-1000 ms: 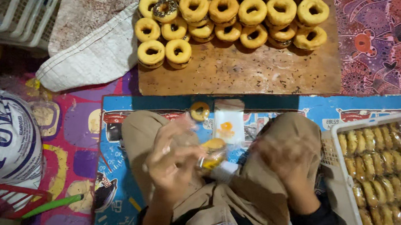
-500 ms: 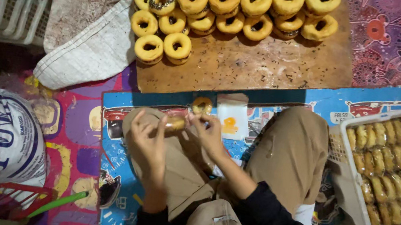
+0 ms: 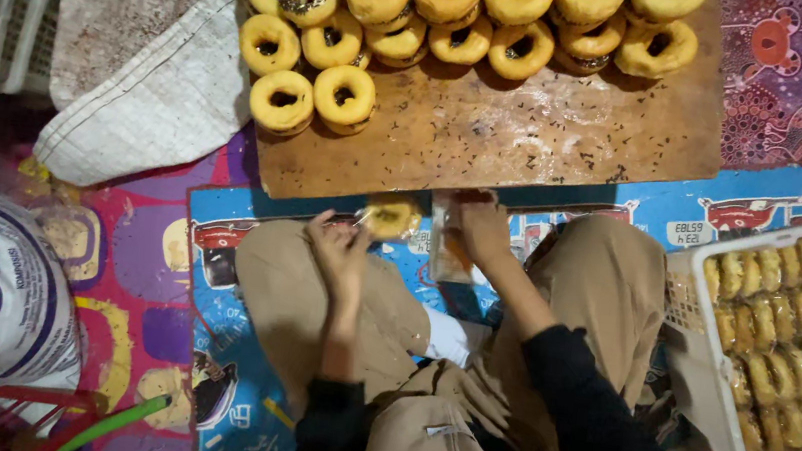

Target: The person sits on the floor and repeatedly picks up donuts from a wooden board, places them into small clear plastic bags, and then puts the sealed bags into a white plastic crate. The process is repeated for multiple donuts.

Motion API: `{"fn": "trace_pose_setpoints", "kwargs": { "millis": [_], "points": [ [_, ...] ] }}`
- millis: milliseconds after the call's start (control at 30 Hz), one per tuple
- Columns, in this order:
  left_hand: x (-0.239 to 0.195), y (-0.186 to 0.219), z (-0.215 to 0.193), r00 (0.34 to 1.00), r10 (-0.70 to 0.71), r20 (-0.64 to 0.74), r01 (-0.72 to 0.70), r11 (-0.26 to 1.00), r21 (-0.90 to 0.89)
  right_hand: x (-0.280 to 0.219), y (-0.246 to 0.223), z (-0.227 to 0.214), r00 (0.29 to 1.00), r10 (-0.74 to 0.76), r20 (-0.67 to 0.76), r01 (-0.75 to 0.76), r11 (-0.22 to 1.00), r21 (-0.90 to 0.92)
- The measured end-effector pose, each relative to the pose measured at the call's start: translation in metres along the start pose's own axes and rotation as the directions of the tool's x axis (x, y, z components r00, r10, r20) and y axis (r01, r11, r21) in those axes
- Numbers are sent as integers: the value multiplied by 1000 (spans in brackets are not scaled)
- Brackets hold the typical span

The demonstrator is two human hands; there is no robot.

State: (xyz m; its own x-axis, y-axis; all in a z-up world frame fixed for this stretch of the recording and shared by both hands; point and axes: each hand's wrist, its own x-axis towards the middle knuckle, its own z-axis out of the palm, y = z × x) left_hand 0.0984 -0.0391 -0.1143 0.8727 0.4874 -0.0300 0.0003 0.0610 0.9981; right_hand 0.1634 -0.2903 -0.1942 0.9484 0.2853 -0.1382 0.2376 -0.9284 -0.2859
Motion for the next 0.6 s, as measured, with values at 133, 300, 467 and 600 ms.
{"fn": "trace_pose_setpoints", "kwargs": {
  "millis": [133, 300, 467, 600],
  "points": [
    [6, -25, 38, 999, -51, -8, 41, 683, 729, 11, 29, 36, 983, 27, 184, 14, 976, -218],
    [-19, -2, 49, 930, 309, 200, -331, 466, 820, -1, 17, 7, 981, -168, 102, 179, 977, -118],
    [-46, 23, 95, 889, -230, 395, 113, 948, 298, -70, -22, -88, 969, -246, -9, 245, 969, -34],
    [-84, 64, 126, 742, -25, 670, -123, 977, 173, -108, -42, -164, 906, -299, -299, 239, 946, -219]
  ]
}}
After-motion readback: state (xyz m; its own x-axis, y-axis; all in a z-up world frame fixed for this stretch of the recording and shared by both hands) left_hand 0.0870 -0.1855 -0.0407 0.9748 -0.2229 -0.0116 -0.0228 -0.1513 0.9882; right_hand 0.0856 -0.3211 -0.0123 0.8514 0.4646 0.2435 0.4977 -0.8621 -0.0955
